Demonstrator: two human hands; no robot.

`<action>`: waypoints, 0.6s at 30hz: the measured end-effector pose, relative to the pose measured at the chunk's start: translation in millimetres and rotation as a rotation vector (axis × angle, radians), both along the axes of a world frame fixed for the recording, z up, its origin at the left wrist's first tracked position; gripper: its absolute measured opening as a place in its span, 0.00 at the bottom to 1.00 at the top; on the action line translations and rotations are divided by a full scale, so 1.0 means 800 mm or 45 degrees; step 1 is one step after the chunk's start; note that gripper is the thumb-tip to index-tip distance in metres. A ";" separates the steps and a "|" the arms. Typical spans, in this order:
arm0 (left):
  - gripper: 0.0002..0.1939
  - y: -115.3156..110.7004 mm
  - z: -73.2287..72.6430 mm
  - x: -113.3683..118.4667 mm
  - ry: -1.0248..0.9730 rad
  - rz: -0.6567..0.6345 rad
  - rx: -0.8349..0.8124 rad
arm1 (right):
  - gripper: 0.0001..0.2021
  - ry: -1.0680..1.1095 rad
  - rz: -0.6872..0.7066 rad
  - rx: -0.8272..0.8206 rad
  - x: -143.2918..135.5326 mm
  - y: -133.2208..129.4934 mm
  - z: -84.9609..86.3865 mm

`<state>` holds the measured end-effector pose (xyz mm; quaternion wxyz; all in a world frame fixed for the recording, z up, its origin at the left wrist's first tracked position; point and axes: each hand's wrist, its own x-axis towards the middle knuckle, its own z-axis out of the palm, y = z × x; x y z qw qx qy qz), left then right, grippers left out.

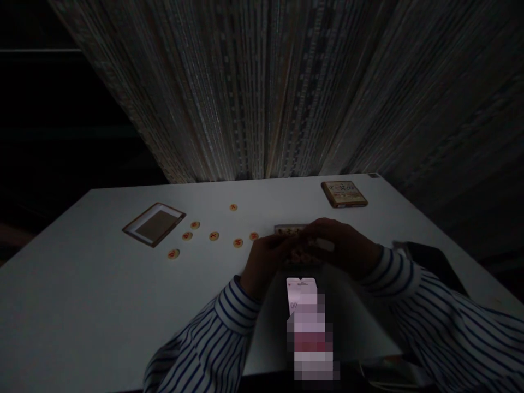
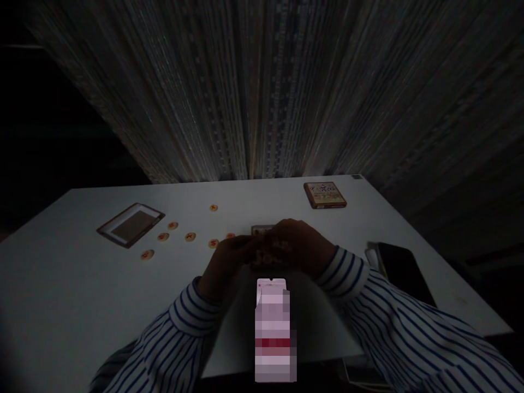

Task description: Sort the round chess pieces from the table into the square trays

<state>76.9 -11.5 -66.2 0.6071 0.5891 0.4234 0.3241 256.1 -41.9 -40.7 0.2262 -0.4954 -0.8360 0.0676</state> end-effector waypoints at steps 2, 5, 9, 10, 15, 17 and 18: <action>0.08 0.003 0.000 0.010 0.048 -0.003 0.105 | 0.10 -0.003 -0.043 -0.041 0.015 -0.002 0.001; 0.09 0.009 -0.004 0.016 0.260 -0.002 0.364 | 0.10 -0.059 -0.148 -0.143 0.035 0.003 -0.008; 0.09 0.017 -0.013 0.015 0.646 -0.008 0.700 | 0.10 -0.220 -0.241 -0.269 0.050 0.019 -0.028; 0.08 0.018 -0.016 0.014 0.698 -0.017 0.773 | 0.10 -0.255 -0.244 -0.284 0.052 0.024 -0.031; 0.07 0.024 -0.026 0.012 0.793 -0.052 0.943 | 0.11 -0.404 -0.205 -0.332 0.051 0.043 -0.038; 0.07 0.026 -0.028 0.010 0.795 -0.049 0.944 | 0.12 -0.454 -0.202 -0.357 0.051 0.048 -0.039; 0.08 0.027 -0.028 0.009 0.784 -0.042 0.940 | 0.12 -0.479 -0.204 -0.368 0.051 0.050 -0.039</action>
